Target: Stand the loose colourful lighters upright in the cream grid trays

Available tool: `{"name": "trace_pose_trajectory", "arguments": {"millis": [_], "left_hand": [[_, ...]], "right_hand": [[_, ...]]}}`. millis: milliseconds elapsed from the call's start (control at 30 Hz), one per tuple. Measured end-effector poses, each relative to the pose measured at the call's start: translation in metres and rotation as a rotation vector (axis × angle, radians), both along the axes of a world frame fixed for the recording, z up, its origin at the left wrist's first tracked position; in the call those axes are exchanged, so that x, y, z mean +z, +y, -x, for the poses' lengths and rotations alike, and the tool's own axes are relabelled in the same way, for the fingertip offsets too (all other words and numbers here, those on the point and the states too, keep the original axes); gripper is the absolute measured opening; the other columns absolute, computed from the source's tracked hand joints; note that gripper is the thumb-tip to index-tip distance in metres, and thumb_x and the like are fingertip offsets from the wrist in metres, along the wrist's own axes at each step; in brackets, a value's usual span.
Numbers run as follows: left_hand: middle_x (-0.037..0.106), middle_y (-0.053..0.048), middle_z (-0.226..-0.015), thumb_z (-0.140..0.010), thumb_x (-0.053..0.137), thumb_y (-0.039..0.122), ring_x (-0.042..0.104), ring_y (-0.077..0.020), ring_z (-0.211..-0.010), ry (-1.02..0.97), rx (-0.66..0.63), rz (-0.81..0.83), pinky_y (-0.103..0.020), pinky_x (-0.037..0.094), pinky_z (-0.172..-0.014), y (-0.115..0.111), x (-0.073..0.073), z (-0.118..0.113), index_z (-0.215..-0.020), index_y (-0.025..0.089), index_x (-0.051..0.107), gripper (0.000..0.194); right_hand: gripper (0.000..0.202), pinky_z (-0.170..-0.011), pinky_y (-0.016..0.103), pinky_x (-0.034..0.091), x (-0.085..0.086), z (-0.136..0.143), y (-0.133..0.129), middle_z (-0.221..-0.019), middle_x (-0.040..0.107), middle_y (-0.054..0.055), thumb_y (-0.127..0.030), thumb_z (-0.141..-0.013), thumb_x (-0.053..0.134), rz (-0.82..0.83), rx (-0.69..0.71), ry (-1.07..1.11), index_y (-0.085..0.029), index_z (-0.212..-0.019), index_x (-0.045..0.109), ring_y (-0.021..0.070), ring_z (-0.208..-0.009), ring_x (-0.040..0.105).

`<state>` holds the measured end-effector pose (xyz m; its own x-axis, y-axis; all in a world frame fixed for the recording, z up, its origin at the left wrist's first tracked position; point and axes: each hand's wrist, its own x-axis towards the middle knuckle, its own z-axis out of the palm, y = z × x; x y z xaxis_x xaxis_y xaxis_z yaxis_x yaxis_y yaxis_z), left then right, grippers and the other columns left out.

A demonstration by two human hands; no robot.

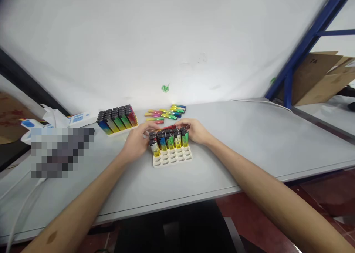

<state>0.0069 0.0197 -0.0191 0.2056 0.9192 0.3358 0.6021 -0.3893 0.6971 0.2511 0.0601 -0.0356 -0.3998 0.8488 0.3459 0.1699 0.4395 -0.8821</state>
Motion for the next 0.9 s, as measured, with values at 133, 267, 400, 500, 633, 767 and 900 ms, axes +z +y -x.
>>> {"name": "trace_pose_trajectory", "arguments": {"millis": [133, 267, 400, 500, 633, 767, 900], "left_hand": [[0.073, -0.002, -0.11, -0.083, 0.055, 0.016, 0.065, -0.02, -0.098, 0.018, -0.047, -0.018, -0.035, 0.05, -0.084, 0.001, -0.003, 0.002, -0.104, 0.025, 0.067, 0.026], [0.067, -0.007, -0.129, -0.088, 0.05, 0.017, 0.058, -0.0256, -0.117, 0.192, -0.016, -0.089, -0.043, 0.048, -0.1, 0.003, -0.005, 0.007, -0.125, 0.023, 0.063, 0.039], [0.056, -0.008, -0.145, -0.088, 0.046, 0.013, 0.046, -0.0287, -0.136, 0.403, 0.006, -0.124, -0.05, 0.035, -0.115, 0.007, -0.007, 0.012, -0.14, 0.022, 0.053, 0.053], [0.049, -0.012, -0.152, -0.088, 0.046, 0.016, 0.04, -0.0307, -0.141, 0.508, 0.052, -0.026, -0.051, 0.031, -0.117, 0.007, -0.007, 0.013, -0.148, 0.017, 0.044, 0.059], [0.05, -0.014, -0.148, -0.087, 0.05, 0.02, 0.041, -0.0354, -0.135, 0.597, 0.105, 0.023, -0.051, 0.034, -0.112, 0.004, -0.004, 0.01, -0.15, 0.019, 0.042, 0.064], [0.05, -0.015, -0.144, -0.084, 0.052, 0.022, 0.042, -0.0354, -0.131, 0.605, 0.133, -0.018, -0.05, 0.037, -0.11, 0.004, -0.004, 0.01, -0.148, 0.022, 0.044, 0.065], [0.04, -0.017, -0.156, -0.086, 0.048, 0.021, 0.031, -0.0339, -0.145, 0.592, 0.071, -0.02, -0.049, 0.028, -0.118, 0.011, -0.011, 0.015, -0.151, 0.014, 0.038, 0.066]], "right_hand": [[0.022, -0.08, 0.034, 0.052, 0.002, 0.003, -0.004, -0.093, 0.076, 0.003, -0.033, -0.074, 0.079, 0.193, 0.019, 0.156, -0.019, -0.09, 0.076, 0.0183, -0.083, 0.067], [0.024, -0.082, 0.032, 0.054, 0.009, 0.003, -0.007, -0.094, 0.076, 0.004, -0.042, -0.083, 0.073, 0.266, -0.04, 0.289, -0.02, -0.09, 0.07, 0.0173, -0.085, 0.07], [0.026, -0.054, 0.027, 0.05, 0.016, -0.004, -0.003, -0.068, 0.067, -0.003, -0.045, -0.086, 0.064, 0.358, -0.274, 0.469, -0.024, -0.082, 0.05, 0.0143, -0.057, 0.062], [0.029, -0.037, 0.021, 0.027, 0.019, -0.01, -0.002, -0.051, 0.048, -0.009, -0.047, -0.087, 0.061, 0.383, -0.322, 0.514, -0.025, -0.08, 0.044, 0.0085, -0.036, 0.034], [0.04, -0.037, 0.022, 0.014, 0.019, -0.013, -0.003, -0.048, 0.034, -0.01, -0.061, -0.087, 0.058, 0.469, -0.22, 0.474, -0.021, -0.08, 0.054, 0.0062, -0.037, 0.018], [0.05, -0.037, 0.023, 0.015, 0.014, -0.012, -0.003, -0.048, 0.033, -0.009, -0.068, -0.086, 0.057, 0.492, -0.183, 0.437, -0.019, -0.078, 0.06, 0.0061, -0.037, 0.018], [0.055, -0.04, 0.025, 0.028, 0.01, -0.011, -0.001, -0.051, 0.04, -0.006, -0.073, -0.082, 0.059, 0.398, -0.177, 0.402, -0.019, -0.079, 0.064, 0.0085, -0.039, 0.033]]}}
